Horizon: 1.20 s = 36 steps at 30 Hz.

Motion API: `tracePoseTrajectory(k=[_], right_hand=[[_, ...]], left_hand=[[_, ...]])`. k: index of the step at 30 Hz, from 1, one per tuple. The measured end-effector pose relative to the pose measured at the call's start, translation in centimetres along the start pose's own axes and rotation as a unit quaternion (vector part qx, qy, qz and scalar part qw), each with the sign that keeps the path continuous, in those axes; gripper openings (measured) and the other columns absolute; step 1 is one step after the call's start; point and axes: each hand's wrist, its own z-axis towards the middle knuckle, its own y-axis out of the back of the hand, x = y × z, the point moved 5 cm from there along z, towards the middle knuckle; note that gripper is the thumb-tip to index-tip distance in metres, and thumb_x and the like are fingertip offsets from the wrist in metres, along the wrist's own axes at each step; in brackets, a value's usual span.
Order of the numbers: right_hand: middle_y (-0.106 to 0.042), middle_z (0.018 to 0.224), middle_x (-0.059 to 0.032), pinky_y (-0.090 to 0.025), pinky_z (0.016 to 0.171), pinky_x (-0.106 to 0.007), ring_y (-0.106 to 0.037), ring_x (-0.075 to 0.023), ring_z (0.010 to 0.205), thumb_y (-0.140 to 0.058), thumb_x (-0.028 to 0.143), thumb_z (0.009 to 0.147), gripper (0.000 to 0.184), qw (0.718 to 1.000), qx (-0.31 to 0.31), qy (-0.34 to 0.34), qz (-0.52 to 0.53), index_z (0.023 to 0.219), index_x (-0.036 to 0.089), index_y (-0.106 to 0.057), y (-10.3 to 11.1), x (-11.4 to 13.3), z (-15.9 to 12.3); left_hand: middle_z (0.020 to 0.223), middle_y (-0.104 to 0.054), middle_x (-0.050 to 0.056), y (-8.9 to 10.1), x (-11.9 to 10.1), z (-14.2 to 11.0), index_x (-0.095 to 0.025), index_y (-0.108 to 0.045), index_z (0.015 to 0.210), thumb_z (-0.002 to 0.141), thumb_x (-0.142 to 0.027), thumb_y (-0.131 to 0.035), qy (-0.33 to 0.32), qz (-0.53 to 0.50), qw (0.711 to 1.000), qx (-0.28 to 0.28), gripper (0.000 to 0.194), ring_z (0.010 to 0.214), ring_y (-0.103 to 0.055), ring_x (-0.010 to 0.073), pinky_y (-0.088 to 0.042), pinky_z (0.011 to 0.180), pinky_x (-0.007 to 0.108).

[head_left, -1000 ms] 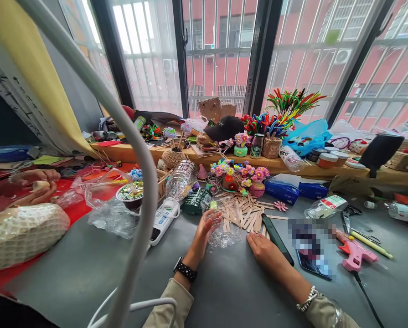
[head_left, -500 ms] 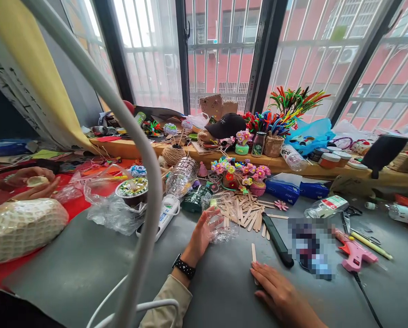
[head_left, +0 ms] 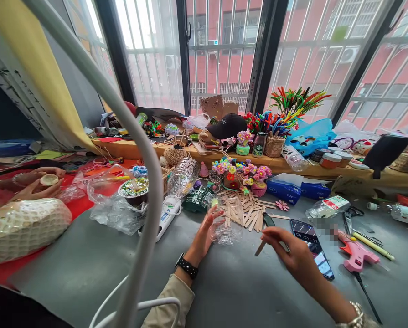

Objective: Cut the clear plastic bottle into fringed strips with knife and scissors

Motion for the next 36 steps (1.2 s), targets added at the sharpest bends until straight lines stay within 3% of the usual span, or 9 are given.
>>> tracePoseTrajectory(k=[4,8,12,17,24,31,36], right_hand=[[-0.065,0.076,-0.0019,-0.051,0.07,-0.029,-0.063,-0.0173,0.073,-0.06,0.029,0.074,0.016,0.994,0.013,-0.012,0.105,0.087,0.022,-0.055,-0.1,2.3,3.2],[-0.062,0.076,-0.0014,-0.05,0.065,-0.027,-0.06,-0.0149,0.069,-0.057,0.03,0.076,0.01,0.993,-0.005,0.042,0.106,0.081,0.022,-0.054,-1.0,3.8,4.7],[-0.06,0.076,-0.0003,-0.049,0.066,-0.027,-0.058,-0.0138,0.07,-0.054,0.028,0.079,0.009,0.992,-0.024,0.061,0.105,0.086,0.022,-0.053,-0.9,4.4,5.5],[-0.059,0.079,0.0003,-0.048,0.068,-0.026,-0.056,-0.0133,0.074,-0.054,0.026,0.079,0.011,0.987,-0.06,0.085,0.125,0.089,0.023,-0.053,0.4,4.9,6.3],[-0.056,0.082,0.0001,-0.046,0.068,-0.027,-0.054,-0.0126,0.075,-0.053,0.023,0.081,0.014,0.98,-0.112,0.116,0.114,0.095,0.025,-0.051,1.3,5.5,6.8],[-0.053,0.078,0.0015,-0.047,0.066,-0.028,-0.054,-0.0127,0.072,-0.053,0.022,0.081,0.026,0.976,-0.104,0.137,0.137,0.104,0.027,-0.043,1.4,5.5,6.6],[-0.052,0.079,0.0014,-0.046,0.069,-0.03,-0.054,-0.0131,0.074,-0.051,0.021,0.081,0.029,0.979,-0.097,0.159,0.085,0.107,0.026,-0.04,1.4,6.3,6.5]], left_hand=[[0.129,-0.041,0.013,-0.9,-0.3,0.0,-0.022,-0.046,0.113,0.061,-0.054,-0.065,0.001,0.012,0.999,0.03,0.064,0.106,-0.048,0.0302,-0.038,0.086,0.044],[0.121,-0.048,0.015,-2.0,-0.4,0.7,-0.019,-0.052,0.103,0.062,-0.059,-0.062,0.005,0.028,0.998,0.05,0.059,0.103,-0.05,0.0308,-0.038,0.084,0.043],[0.112,-0.051,0.013,-2.9,-1.0,1.2,-0.02,-0.051,0.107,0.057,-0.064,-0.062,-0.004,0.025,0.997,0.078,0.068,0.103,-0.05,0.0309,-0.037,0.086,0.042],[0.113,-0.05,0.009,-4.7,-2.3,1.0,-0.024,-0.047,0.112,0.056,-0.041,-0.075,-0.049,0.012,0.99,0.131,0.065,0.11,-0.046,0.0299,-0.031,0.093,0.043],[0.117,-0.052,0.011,-5.9,-2.4,1.3,-0.022,-0.049,0.109,0.059,-0.044,-0.072,-0.078,-0.033,0.992,0.092,0.06,0.114,-0.042,0.0299,-0.027,0.096,0.044],[0.111,-0.053,0.009,-6.0,-2.5,1.2,-0.023,-0.049,0.114,0.062,-0.046,-0.069,-0.082,-0.035,0.992,0.09,0.06,0.113,-0.042,0.0295,-0.03,0.095,0.042],[0.112,-0.052,0.009,-6.0,-2.7,1.1,-0.023,-0.049,0.114,0.065,-0.047,-0.066,-0.088,-0.025,0.991,0.094,0.058,0.114,-0.041,0.0293,-0.028,0.096,0.042]])
